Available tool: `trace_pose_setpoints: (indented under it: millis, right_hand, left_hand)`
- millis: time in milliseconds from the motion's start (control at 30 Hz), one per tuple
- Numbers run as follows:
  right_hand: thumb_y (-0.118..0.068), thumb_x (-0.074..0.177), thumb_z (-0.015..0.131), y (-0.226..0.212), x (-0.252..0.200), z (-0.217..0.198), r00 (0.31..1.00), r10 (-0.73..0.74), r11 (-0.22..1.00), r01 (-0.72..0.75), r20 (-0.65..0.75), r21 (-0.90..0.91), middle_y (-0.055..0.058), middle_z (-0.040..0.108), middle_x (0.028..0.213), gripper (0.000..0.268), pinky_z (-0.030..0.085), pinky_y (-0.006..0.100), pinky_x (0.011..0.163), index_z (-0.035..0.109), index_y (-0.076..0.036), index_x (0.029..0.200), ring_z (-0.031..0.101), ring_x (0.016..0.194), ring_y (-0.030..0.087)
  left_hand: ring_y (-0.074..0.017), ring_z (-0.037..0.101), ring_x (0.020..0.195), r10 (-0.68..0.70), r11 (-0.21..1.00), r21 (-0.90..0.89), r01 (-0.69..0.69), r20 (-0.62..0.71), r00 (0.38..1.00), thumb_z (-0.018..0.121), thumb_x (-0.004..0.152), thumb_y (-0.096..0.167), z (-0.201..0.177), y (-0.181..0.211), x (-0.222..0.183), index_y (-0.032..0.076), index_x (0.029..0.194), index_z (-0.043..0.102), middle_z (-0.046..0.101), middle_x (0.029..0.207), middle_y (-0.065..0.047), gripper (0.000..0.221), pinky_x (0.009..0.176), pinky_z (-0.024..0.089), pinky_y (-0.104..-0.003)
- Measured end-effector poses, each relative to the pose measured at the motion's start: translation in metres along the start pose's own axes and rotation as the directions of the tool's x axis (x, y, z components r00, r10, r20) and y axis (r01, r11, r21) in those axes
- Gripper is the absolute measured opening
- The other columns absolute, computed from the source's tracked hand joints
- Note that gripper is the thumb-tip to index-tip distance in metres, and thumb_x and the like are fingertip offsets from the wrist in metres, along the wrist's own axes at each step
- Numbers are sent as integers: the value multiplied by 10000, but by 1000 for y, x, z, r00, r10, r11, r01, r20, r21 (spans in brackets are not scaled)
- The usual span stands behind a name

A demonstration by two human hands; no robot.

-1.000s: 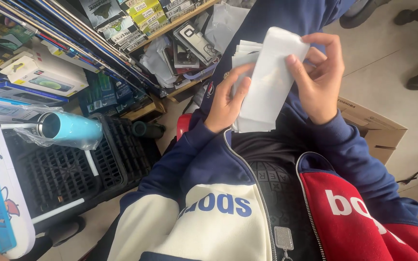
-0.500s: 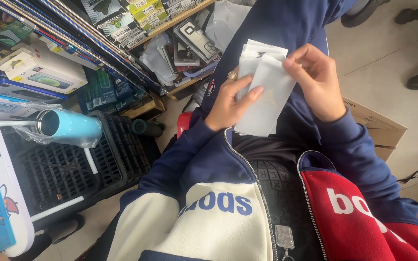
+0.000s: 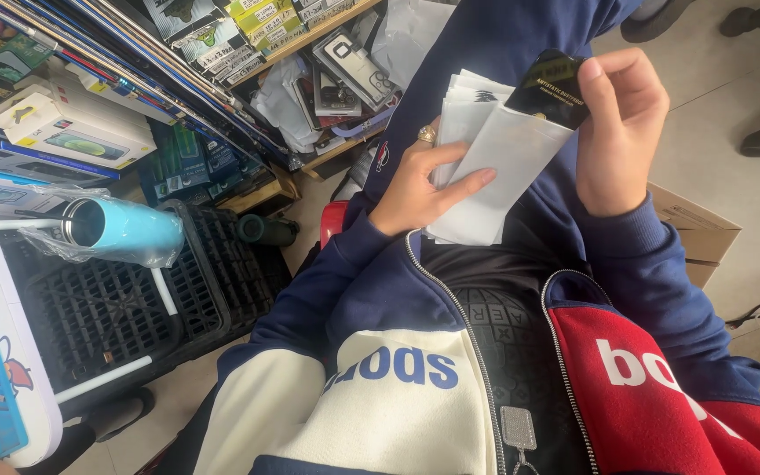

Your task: The person is packaging mobile phone screen protectors by inserting the retail boxes into white protective sleeves.

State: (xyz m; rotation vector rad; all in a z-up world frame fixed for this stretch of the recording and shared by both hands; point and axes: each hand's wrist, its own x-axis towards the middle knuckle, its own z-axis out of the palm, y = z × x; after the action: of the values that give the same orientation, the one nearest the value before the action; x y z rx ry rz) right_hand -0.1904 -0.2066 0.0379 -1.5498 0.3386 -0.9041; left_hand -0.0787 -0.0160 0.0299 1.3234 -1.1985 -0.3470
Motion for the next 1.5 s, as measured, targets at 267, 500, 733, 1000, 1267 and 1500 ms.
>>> trace_pose_setpoints:
  millis: [267, 500, 733, 1000, 1267, 1500]
  right_hand:
    - [-150, 1094, 671, 14, 6, -16, 974, 140, 988, -124, 180, -96, -20, 569, 800, 93, 384, 214, 693, 659, -106, 1013, 457, 669, 81]
    - [-356, 798, 808, -4, 20, -17, 834, 347, 830, -60, -429, 555, 72, 687, 1188, 702, 523, 346, 857, 501, -116, 1381, 663, 1023, 189]
    - [-309, 1166, 514, 17, 7, -6, 991, 83, 991, -72, -107, 110, -66, 354, 722, 308, 350, 195, 489, 423, -178, 902, 364, 568, 33]
    - [-215, 1212, 520, 1, -5, 8, 988, -143, 987, 146, 56, -65, 54, 472, 1124, 287, 420, 263, 635, 399, -120, 1454, 434, 774, 131]
    - [-267, 1201, 303, -24, -7, 13, 932, -135, 904, 255, 337, -343, 206, 392, 1648, 455, 445, 286, 649, 426, -24, 1565, 435, 640, 158]
    - [-186, 1099, 406, -31, -8, 21, 753, -95, 951, 262, 651, -165, 255, 683, 1315, 432, 541, 513, 909, 627, 43, 1389, 685, 1073, 385]
  left_hand:
    - [-171, 700, 1060, -85, 996, -43, 83, -31, 996, 612, 1035, 264, -1, -2, -4, 16, 1128, 705, 746, 1142, -58, 281, 972, 570, -291]
    - [-130, 659, 956, -116, 992, -46, 114, -37, 993, 569, 1054, 300, 0, -6, -4, 27, 1136, 707, 733, 1064, -22, 317, 896, 543, -270]
    - [-75, 411, 688, -163, 986, -38, 161, -54, 985, 520, 1059, 382, 0, -20, -8, 82, 956, 690, 471, 723, 69, 360, 681, 390, -237]
    - [-97, 384, 654, -179, 984, -35, 177, -51, 983, 542, 1027, 406, -1, -17, -6, 117, 720, 486, 403, 674, 47, 425, 652, 362, -255]
    - [-72, 344, 625, -281, 955, -141, 262, -145, 949, 526, 1023, 431, -1, -19, -8, 163, 719, 418, 354, 647, 68, 419, 633, 331, -243]
    - [-75, 681, 565, -113, 988, -124, 95, -155, 981, 417, 1107, 385, -8, -87, -16, 128, 800, 631, 643, 563, -54, 454, 541, 595, -201]
